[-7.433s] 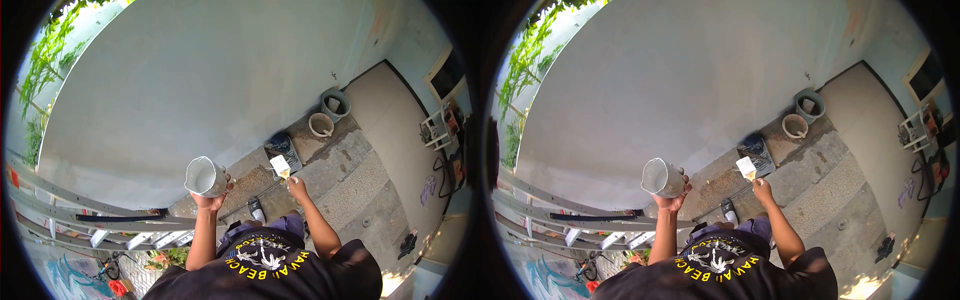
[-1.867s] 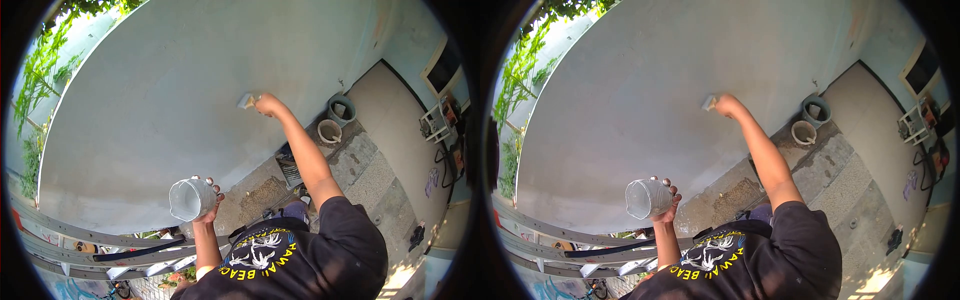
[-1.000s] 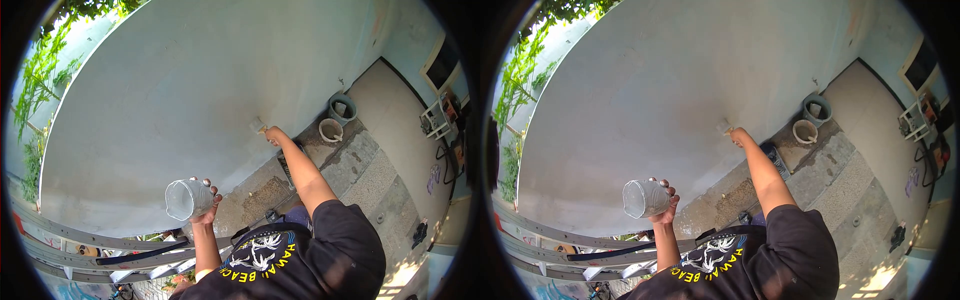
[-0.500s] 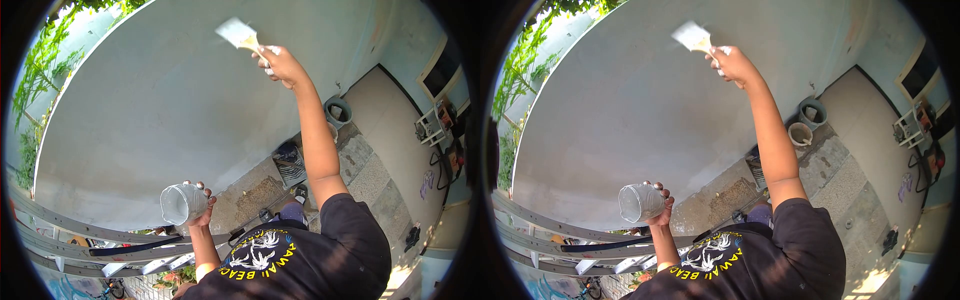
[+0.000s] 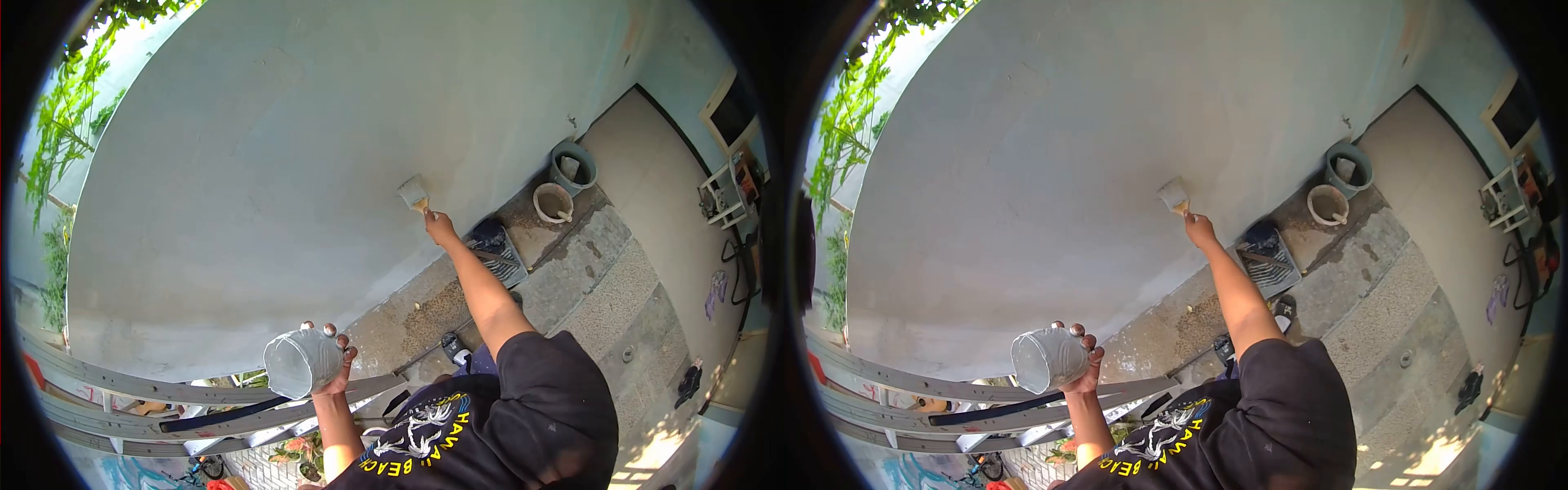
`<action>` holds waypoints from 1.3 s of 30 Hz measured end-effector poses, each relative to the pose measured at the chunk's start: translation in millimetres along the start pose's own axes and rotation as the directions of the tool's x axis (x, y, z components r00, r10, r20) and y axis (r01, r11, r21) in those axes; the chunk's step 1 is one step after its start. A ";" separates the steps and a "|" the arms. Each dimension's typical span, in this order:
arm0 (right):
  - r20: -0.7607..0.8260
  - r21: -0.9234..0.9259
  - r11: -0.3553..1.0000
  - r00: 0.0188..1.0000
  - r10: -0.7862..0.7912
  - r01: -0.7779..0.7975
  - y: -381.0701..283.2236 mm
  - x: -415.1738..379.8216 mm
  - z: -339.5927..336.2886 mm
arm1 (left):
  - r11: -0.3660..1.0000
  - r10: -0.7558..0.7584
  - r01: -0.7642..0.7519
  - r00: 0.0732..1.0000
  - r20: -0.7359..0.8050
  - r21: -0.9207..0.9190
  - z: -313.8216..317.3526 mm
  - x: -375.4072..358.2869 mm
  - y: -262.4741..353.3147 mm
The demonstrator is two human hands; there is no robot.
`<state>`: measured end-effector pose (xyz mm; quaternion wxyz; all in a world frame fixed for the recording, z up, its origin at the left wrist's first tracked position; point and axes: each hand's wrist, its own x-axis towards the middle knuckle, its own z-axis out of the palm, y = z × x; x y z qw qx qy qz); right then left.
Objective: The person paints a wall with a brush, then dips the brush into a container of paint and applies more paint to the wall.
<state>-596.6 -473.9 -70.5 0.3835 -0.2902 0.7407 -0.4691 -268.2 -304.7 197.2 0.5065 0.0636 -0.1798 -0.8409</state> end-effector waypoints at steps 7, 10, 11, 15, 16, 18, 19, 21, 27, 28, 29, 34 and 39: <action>0.214 -0.481 0.831 0.883 0.418 -0.277 74.2 47.2 -21.1 | 0.999 0.031 -0.030 0.999 -0.012 0.032 -0.5 -13.7 -7.1; 0.055 -0.220 0.901 0.917 0.394 -0.374 31.0 19.2 -34.2 | 1.000 0.028 -0.028 1.000 0.000 0.014 0.3 -19.4 -10.8; 0.050 -0.223 0.900 0.917 0.395 -0.375 11.2 13.8 -39.1 | 0.999 0.024 -0.024 1.000 0.000 0.025 -2.1 -20.7 -10.1; 0.032 -0.103 0.995 0.999 -0.009 0.012 -72.7 -8.6 -70.0 | 1.000 0.004 -0.004 1.000 0.017 0.024 0.4 -19.4 -10.2; 0.064 -0.157 0.970 0.983 -0.175 0.183 -89.7 -17.3 -81.3 | 1.000 0.016 -0.016 1.000 -0.001 0.003 -1.0 -18.0 -11.1; 0.030 -0.055 0.963 0.965 -0.261 0.263 -129.1 -47.4 -103.6 | 0.999 0.031 -0.031 0.999 -0.023 -0.023 -3.2 -11.6 -15.4; -0.008 0.055 0.939 0.941 -0.339 0.339 -135.4 -56.1 -105.0 | 0.999 0.036 -0.036 0.999 -0.019 -0.012 -2.8 -9.1 -16.4; -0.001 0.159 0.922 0.934 -0.357 0.353 -128.4 -53.6 -97.4 | 0.999 0.037 -0.037 0.999 -0.024 0.006 -1.2 -6.2 -17.7; 0.044 -0.013 0.971 0.970 -0.238 0.239 -25.1 -7.9 -44.4 | 0.999 0.020 -0.020 1.000 -0.002 -0.049 4.6 13.5 -24.2; 0.061 -0.095 0.981 0.985 -0.164 0.169 0.4 3.8 -35.4 | 0.998 0.033 -0.034 0.999 -0.013 -0.047 6.3 14.5 -24.4; 0.061 -0.086 0.982 0.985 -0.161 0.166 13.3 9.3 -30.5 | 0.998 0.045 -0.046 0.999 -0.021 -0.044 7.8 17.4 -24.7; 0.092 -0.188 0.981 0.994 0.061 -0.043 64.4 27.9 -25.2 | 0.997 0.061 -0.065 0.995 -0.075 -0.045 17.2 21.7 -30.6; 0.012 -0.370 0.878 0.943 0.332 -0.304 146.9 86.5 4.4 | 0.996 0.072 -0.075 0.995 -0.075 -0.046 17.6 32.6 -45.7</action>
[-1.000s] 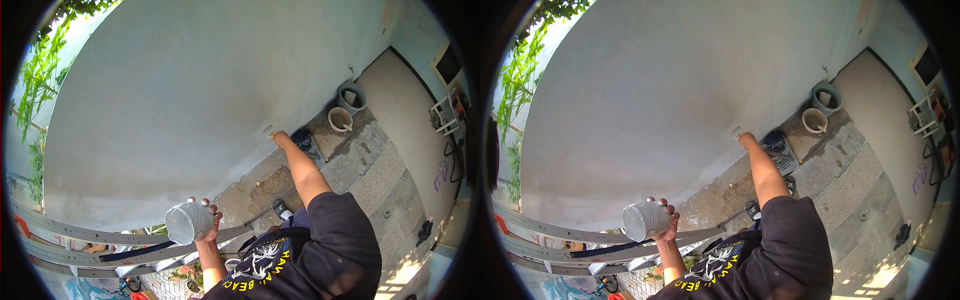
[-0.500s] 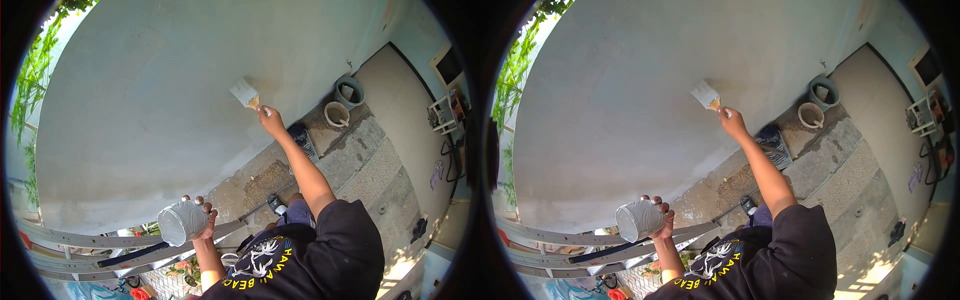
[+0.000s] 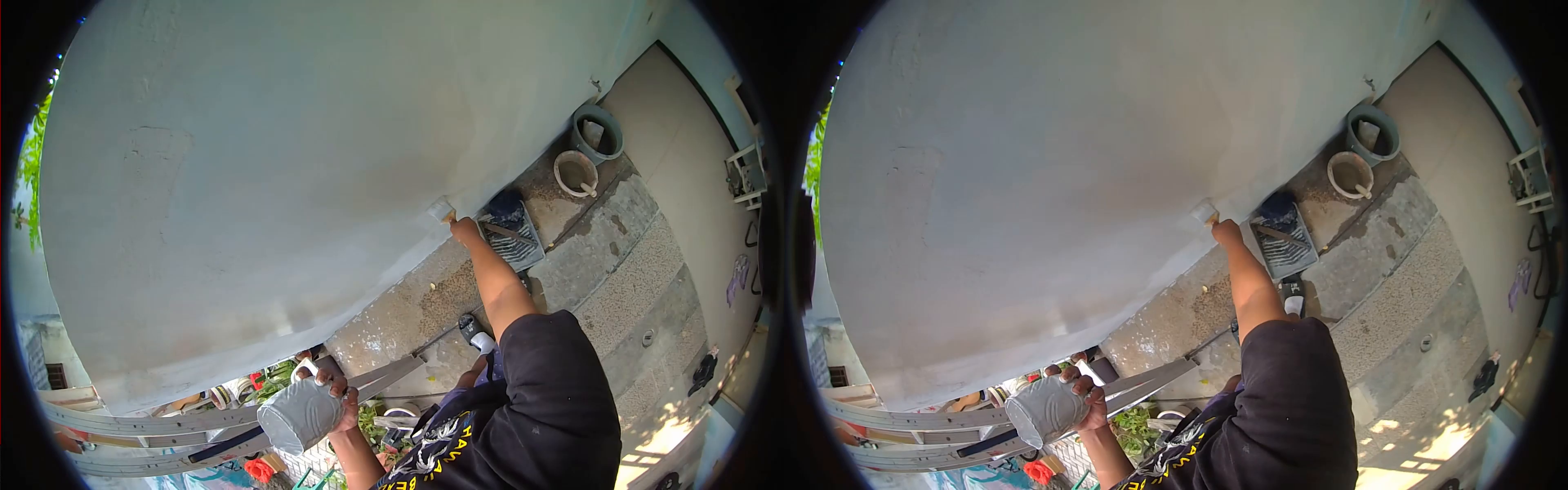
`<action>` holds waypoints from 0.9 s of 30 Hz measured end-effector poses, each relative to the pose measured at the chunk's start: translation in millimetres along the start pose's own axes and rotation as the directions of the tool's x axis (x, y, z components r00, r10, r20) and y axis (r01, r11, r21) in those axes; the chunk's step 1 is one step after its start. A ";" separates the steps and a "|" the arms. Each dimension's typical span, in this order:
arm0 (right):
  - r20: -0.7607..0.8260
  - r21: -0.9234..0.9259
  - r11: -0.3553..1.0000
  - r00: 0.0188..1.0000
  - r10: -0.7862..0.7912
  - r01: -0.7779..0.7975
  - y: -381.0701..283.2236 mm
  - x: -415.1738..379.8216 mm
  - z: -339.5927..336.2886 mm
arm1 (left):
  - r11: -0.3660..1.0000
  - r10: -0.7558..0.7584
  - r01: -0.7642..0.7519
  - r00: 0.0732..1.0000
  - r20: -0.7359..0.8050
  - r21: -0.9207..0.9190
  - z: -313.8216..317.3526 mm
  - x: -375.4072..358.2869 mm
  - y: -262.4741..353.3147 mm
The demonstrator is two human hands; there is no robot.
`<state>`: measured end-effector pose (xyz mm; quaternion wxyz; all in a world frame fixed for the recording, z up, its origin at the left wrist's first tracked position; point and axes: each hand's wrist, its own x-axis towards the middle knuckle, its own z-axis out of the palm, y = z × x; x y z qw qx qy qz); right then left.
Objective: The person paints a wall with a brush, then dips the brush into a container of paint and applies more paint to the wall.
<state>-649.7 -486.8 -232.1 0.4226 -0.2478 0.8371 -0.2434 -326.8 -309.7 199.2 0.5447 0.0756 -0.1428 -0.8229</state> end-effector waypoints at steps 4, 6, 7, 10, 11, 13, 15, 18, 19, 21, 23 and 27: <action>0.184 -0.251 0.966 0.983 -0.011 0.058 4.4 26.5 6.8 | 0.999 0.010 -0.011 1.000 -0.024 -0.041 6.2 -1.7 -5.3; 0.130 -0.179 0.981 0.990 -0.057 0.080 -25.1 -4.3 -15.4 | 1.000 0.005 -0.006 1.000 -0.006 -0.031 7.1 -0.5 -6.0; 0.069 -0.109 0.988 0.993 -0.099 0.106 -42.3 -21.9 -29.4 | 0.999 0.005 -0.005 1.000 -0.002 -0.032 6.5 0.2 -6.3; -0.036 0.020 0.974 0.974 -0.226 0.226 -53.8 -64.4 -49.2 | 0.999 0.000 0.000 1.000 0.003 -0.046 5.3 -4.1 -6.3; -0.048 0.015 0.973 0.973 -0.227 0.228 -60.6 -80.4 -57.6 | 0.999 -0.010 0.011 1.000 0.021 -0.045 3.6 -2.6 -5.8; -0.149 0.172 0.896 0.910 -0.387 0.409 -83.1 -124.7 -82.1 | 0.998 -0.023 0.025 0.999 0.039 -0.050 1.7 -2.7 -5.6; -0.189 0.219 0.844 0.870 -0.455 0.489 -108.4 -154.0 -105.1 | 0.998 -0.037 0.038 0.999 0.029 -0.050 -0.5 0.0 -3.0; -0.222 0.321 0.732 0.799 -0.559 0.601 -147.6 -199.9 -152.1 | 0.994 -0.070 0.075 0.996 0.061 -0.081 -3.9 6.6 1.6; -0.224 0.376 0.671 0.765 -0.603 0.639 -152.7 -207.2 -159.6 | 0.993 -0.078 0.083 0.995 0.055 -0.080 -4.7 8.5 2.5; -0.244 0.393 0.642 0.748 -0.618 0.658 -149.2 -208.9 -155.2 | 0.995 -0.076 0.080 0.995 0.070 -0.060 -5.5 12.9 5.4; -0.273 0.407 0.605 0.723 -0.634 0.684 -140.9 -201.7 -146.0 | 0.994 -0.090 0.094 0.994 0.068 -0.061 -5.2 15.2 7.1; -0.267 0.353 0.759 0.836 -0.478 0.547 -61.9 -114.6 -51.5 | 0.990 -0.139 0.138 0.989 0.044 0.037 -4.3 18.8 12.7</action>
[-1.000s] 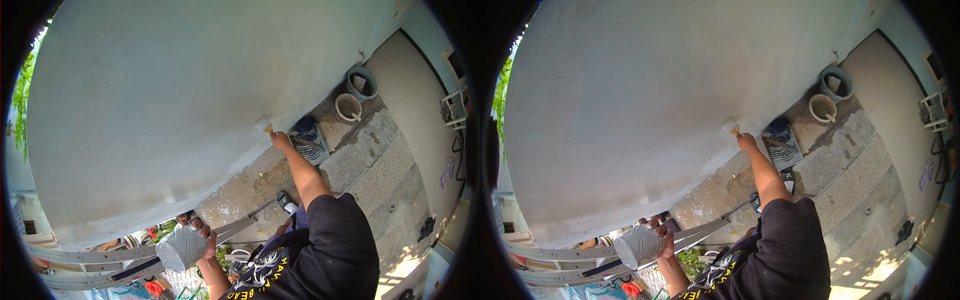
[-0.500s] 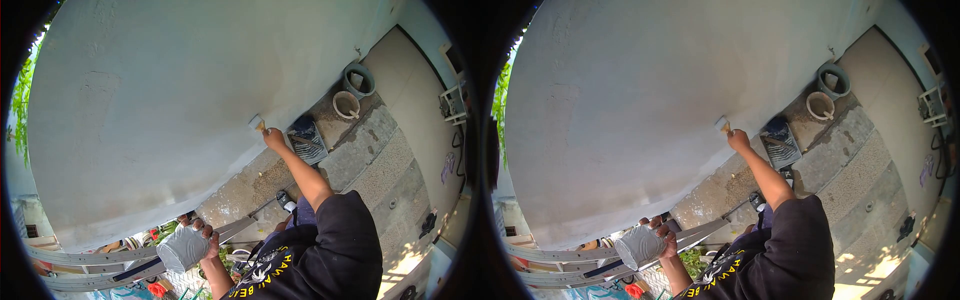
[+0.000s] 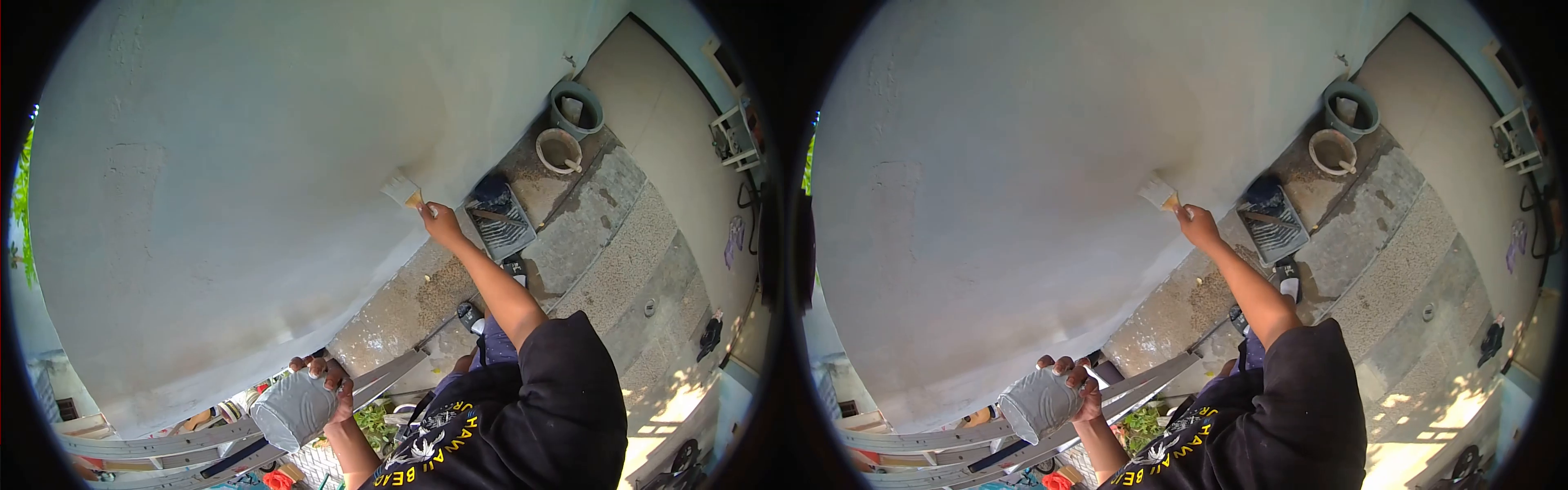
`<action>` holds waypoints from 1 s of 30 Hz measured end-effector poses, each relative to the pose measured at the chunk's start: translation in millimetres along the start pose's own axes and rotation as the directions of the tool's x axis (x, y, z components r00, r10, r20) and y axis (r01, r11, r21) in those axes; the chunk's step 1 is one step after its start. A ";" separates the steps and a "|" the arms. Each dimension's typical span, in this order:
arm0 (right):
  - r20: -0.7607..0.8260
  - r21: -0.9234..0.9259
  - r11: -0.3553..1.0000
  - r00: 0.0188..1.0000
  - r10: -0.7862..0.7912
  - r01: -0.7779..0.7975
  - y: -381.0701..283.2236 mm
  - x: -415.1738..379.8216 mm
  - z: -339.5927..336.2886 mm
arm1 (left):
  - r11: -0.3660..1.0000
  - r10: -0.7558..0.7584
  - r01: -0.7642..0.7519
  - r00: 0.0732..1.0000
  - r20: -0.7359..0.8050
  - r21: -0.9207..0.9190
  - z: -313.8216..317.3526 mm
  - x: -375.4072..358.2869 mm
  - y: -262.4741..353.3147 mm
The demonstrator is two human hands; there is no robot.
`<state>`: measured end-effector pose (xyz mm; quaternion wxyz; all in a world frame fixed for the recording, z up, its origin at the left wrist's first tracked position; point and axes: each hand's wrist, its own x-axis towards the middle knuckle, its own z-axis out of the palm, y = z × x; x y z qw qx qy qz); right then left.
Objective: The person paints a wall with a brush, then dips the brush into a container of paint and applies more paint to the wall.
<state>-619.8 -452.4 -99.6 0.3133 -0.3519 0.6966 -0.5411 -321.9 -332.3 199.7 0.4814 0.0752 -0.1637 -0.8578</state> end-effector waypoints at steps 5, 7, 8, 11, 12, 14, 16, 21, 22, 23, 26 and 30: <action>0.124 -0.077 0.979 0.973 0.197 -0.188 30.2 13.9 4.0 | 0.998 0.049 -0.048 0.998 -0.036 0.045 -2.3 -8.5 1.8; 0.062 -0.167 0.955 0.964 0.258 -0.245 51.4 10.1 6.0 | 0.997 0.065 -0.062 0.996 -0.065 0.051 0.3 -12.0 -0.5; 0.061 -0.161 0.955 0.964 0.261 -0.248 62.5 12.1 5.5 | 0.996 0.082 -0.079 0.993 -0.081 0.041 -0.1 -11.9 -1.2; 0.092 -0.329 0.867 0.901 0.424 -0.375 110.9 27.8 14.6 | 0.997 0.076 -0.074 0.994 -0.072 0.039 0.2 -7.8 -3.9; 0.103 -0.328 0.870 0.901 0.420 -0.368 136.6 36.4 20.9 | 0.996 0.084 -0.082 0.995 -0.062 0.036 1.1 -7.7 -6.3; 0.093 -0.520 0.705 0.789 0.607 -0.482 142.8 56.6 25.7 | 0.992 0.122 -0.121 0.990 -0.069 0.016 0.9 -10.2 -13.7; 0.090 -0.467 0.664 0.716 0.693 -0.584 157.6 68.4 37.8 | 0.989 0.148 -0.148 0.985 -0.084 0.001 3.0 -8.6 -20.5; 0.200 -0.673 0.685 0.822 0.533 -0.280 183.5 74.3 48.9 | 0.986 0.167 -0.169 0.979 -0.120 -0.006 7.8 -10.0 -29.6; 0.115 -0.586 0.747 0.881 0.460 -0.314 176.1 67.2 51.6 | 0.985 0.168 -0.170 0.979 -0.117 -0.005 8.6 -11.2 -30.1; 0.005 -0.456 0.801 0.899 0.439 -0.389 110.9 53.6 31.2 | 0.984 0.176 -0.179 0.978 -0.111 -0.014 10.0 -11.3 -31.6; 0.053 -0.352 0.854 0.903 0.426 -0.382 50.0 34.2 8.6 | 0.981 0.184 -0.188 0.980 -0.082 -0.048 10.7 -10.5 -33.6; 0.049 -0.210 0.954 0.973 0.227 -0.212 -39.2 1.0 -19.5 | 0.988 0.113 -0.114 0.993 -0.014 -0.105 8.5 -5.2 -30.2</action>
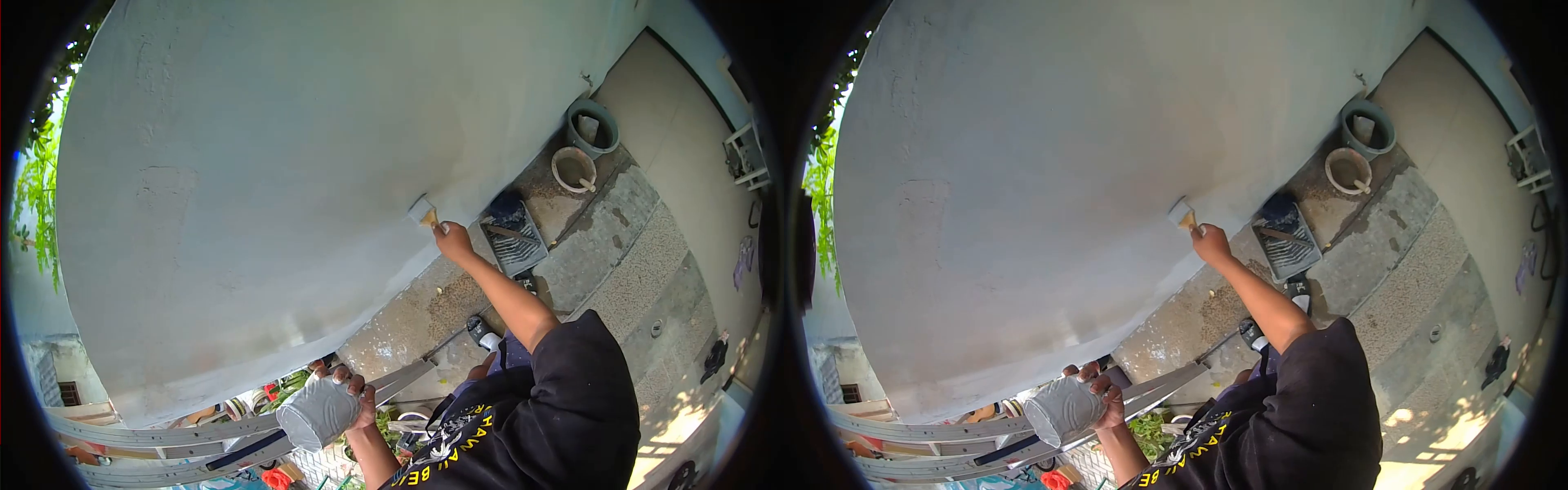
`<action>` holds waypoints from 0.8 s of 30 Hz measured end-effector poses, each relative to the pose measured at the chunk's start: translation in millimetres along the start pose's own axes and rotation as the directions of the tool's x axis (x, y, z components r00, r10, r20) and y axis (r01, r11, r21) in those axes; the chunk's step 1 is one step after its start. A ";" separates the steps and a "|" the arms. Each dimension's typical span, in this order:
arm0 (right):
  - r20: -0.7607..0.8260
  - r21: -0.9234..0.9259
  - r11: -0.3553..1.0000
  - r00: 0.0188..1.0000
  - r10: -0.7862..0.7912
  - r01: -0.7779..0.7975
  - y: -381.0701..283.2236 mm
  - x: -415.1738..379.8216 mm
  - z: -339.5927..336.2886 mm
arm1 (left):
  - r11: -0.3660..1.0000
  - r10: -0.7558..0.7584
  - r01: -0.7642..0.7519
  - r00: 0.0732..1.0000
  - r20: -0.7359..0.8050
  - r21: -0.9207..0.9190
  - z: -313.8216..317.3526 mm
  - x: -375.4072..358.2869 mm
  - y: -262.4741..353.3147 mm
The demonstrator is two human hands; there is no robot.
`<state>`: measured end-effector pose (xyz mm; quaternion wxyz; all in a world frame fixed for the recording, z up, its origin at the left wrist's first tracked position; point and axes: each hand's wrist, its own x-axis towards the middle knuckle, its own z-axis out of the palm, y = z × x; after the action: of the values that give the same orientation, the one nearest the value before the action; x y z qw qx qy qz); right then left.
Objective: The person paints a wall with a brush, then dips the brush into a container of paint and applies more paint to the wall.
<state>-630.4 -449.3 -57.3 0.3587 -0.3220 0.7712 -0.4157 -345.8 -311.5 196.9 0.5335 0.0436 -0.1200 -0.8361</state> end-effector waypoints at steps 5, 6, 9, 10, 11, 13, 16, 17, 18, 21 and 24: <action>0.045 0.242 0.941 0.966 -0.256 0.238 -69.1 -51.5 -36.0 | 1.000 -0.014 0.014 1.000 0.026 0.001 -4.9 1.4 5.0; 0.042 0.238 0.942 0.967 -0.251 0.234 -63.0 -51.5 -29.9 | 1.000 -0.012 0.012 1.000 0.027 -0.004 -5.4 -0.5 6.4; -0.070 0.399 0.884 0.970 -0.234 0.243 -18.5 -32.1 21.1 | 0.999 -0.033 0.033 0.999 0.014 0.000 -9.6 -9.8 15.8; -0.070 0.404 0.883 0.971 -0.228 0.237 3.9 -20.1 40.7 | 0.999 -0.042 0.042 0.999 0.014 0.006 -11.7 -12.8 19.5; -0.056 0.339 0.930 0.990 -0.131 0.142 28.2 -7.0 57.7 | 0.999 -0.047 0.047 0.999 0.010 0.013 -13.8 -17.0 23.3; -0.047 0.283 0.958 0.998 -0.031 0.043 49.1 2.7 69.1 | 0.999 -0.009 0.011 0.999 -0.046 0.046 -16.4 -34.5 30.9; 0.009 0.212 0.977 1.000 0.007 -0.008 67.7 10.1 82.7 | 0.997 0.025 -0.020 0.997 -0.073 0.079 -21.9 -57.4 40.4; -0.039 0.196 0.980 0.999 -0.013 0.021 79.8 11.4 89.4 | 0.996 0.029 -0.022 0.996 -0.090 0.084 -22.1 -62.2 41.9; -0.089 0.177 0.983 0.996 -0.031 0.046 92.5 12.9 95.6 | 0.995 0.030 -0.017 0.991 -0.131 0.099 -22.6 -65.3 42.5; -0.003 0.112 0.993 0.999 0.033 -0.032 113.4 24.3 100.2 | 0.997 0.024 -0.011 0.982 -0.186 0.070 -34.5 -63.3 40.4; 0.080 0.034 0.994 0.992 0.099 -0.101 144.8 39.2 117.6 | 1.000 0.027 -0.024 0.978 -0.207 0.017 -51.7 -55.7 36.0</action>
<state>-583.5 -464.0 -241.5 0.4150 -0.2922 0.7638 -0.3987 -279.9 -283.6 152.7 0.5534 0.1329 -0.0705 -0.8192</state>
